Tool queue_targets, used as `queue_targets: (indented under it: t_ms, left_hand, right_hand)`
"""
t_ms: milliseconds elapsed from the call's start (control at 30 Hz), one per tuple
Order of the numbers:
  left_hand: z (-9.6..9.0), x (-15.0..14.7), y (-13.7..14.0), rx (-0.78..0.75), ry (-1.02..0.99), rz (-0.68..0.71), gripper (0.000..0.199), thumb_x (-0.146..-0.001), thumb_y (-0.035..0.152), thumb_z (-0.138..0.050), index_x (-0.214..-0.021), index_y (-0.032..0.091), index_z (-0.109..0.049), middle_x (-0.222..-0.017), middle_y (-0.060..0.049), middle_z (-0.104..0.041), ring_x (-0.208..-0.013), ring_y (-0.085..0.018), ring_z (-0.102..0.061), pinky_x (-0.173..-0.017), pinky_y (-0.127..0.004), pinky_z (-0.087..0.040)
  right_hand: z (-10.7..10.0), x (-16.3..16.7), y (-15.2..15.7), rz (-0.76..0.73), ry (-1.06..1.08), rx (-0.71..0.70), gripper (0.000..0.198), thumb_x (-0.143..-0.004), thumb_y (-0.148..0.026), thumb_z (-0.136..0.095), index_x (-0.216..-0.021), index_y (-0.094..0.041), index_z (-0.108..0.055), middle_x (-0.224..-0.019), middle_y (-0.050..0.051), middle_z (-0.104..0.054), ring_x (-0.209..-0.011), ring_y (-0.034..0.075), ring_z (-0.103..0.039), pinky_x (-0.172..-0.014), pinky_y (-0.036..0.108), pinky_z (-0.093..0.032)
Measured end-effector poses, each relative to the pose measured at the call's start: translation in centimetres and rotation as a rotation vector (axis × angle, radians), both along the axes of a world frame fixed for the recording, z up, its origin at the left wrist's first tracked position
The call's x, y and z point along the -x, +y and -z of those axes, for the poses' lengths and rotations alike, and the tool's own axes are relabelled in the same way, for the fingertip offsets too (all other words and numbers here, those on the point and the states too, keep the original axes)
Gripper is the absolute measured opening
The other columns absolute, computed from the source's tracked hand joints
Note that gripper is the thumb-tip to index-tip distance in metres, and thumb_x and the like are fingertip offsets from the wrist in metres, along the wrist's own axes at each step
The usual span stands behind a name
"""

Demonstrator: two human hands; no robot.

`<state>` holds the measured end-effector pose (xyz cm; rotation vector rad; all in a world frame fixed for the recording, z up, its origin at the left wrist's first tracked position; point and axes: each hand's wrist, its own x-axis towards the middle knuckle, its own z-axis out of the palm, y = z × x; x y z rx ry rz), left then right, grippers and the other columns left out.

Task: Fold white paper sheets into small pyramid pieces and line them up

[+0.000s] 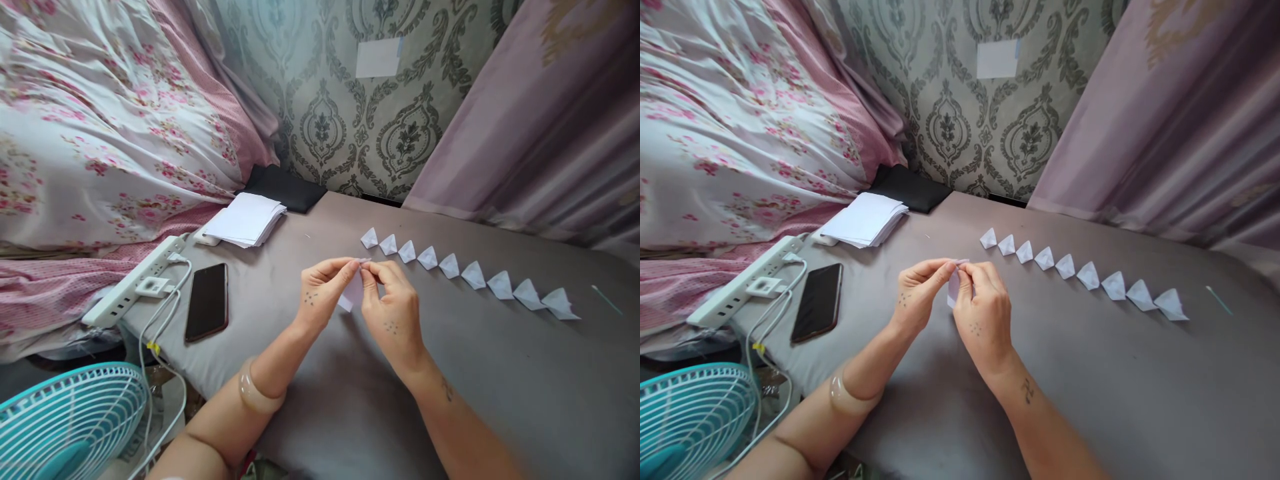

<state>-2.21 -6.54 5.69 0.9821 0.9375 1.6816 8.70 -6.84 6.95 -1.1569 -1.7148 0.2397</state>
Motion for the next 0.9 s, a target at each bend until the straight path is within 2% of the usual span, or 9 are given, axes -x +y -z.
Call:
queue_targets:
  t_ms: [200, 367, 467, 567, 733, 900]
  left_hand:
    - [-0.1, 0.3, -0.1, -0.029, 0.036, -0.003, 0.013, -0.079, 0.029, -0.073, -0.084, 0.018, -0.078, -0.091, -0.006, -0.076, -0.084, -0.016, -0.068, -0.08, -0.027, -0.053]
    - [-0.1, 0.8, 0.3, 0.07, -0.142, 0.071, 0.015, -0.075, 0.031, -0.077, -0.079, 0.017, -0.077, -0.08, -0.004, -0.075, -0.072, -0.013, -0.065, -0.07, -0.024, -0.051]
    - [-0.2, 1.0, 0.5, 0.164, -0.306, 0.18, 0.015, -0.073, 0.032, -0.078, -0.079, 0.018, -0.075, -0.08, -0.003, -0.073, -0.072, -0.012, -0.065, -0.067, -0.023, -0.05]
    - [-0.3, 1.0, 0.6, 0.186, -0.366, 0.198, 0.014, -0.071, 0.031, -0.079, -0.079, 0.019, -0.075, -0.085, -0.002, -0.072, -0.078, -0.011, -0.064, -0.069, -0.021, -0.05]
    - [-0.1, 0.8, 0.6, 0.177, -0.344, 0.196, 0.015, -0.071, 0.032, -0.079, -0.078, 0.018, -0.075, -0.079, -0.001, -0.071, -0.074, -0.01, -0.062, -0.07, -0.022, -0.048]
    - [0.0, 0.7, 0.6, 0.149, -0.264, 0.151, 0.017, -0.071, 0.034, -0.079, -0.078, 0.018, -0.075, -0.08, -0.002, -0.072, -0.074, -0.011, -0.061, -0.072, -0.024, -0.047]
  right_hand:
    - [-0.2, -0.3, -0.1, -0.026, -0.025, 0.121, 0.022, -0.093, -0.028, -0.052, -0.08, -0.018, -0.066, -0.077, 0.003, -0.064, -0.073, 0.015, -0.059, -0.071, 0.031, -0.046]
    - [-0.9, -1.0, 0.3, -0.007, 0.029, 0.168, 0.026, -0.085, -0.037, -0.063, -0.066, -0.02, -0.061, -0.068, 0.0, -0.061, -0.066, 0.013, -0.056, -0.067, 0.03, -0.046]
    - [-1.0, -1.3, 0.8, -0.048, 0.167, 0.264, 0.021, -0.079, -0.04, -0.07, -0.082, -0.02, -0.065, -0.081, 0.002, -0.066, -0.074, 0.015, -0.06, -0.073, 0.032, -0.05]
    - [-0.7, -1.4, 1.3, -0.196, 0.355, 0.419, 0.035, -0.075, -0.04, -0.073, -0.102, -0.02, -0.066, -0.093, 0.005, -0.069, -0.082, 0.017, -0.064, -0.077, 0.034, -0.053]
    - [-0.2, -1.0, 1.4, -0.325, 0.505, 0.552, 0.031, -0.075, -0.038, -0.074, -0.099, -0.019, -0.069, -0.085, 0.003, -0.071, -0.075, 0.016, -0.066, -0.07, 0.032, -0.056]
    - [-0.4, -1.0, 1.4, -0.317, 0.507, 0.552, 0.03, -0.072, -0.037, -0.076, -0.095, -0.019, -0.069, -0.081, 0.003, -0.071, -0.071, 0.015, -0.065, -0.065, 0.03, -0.055]
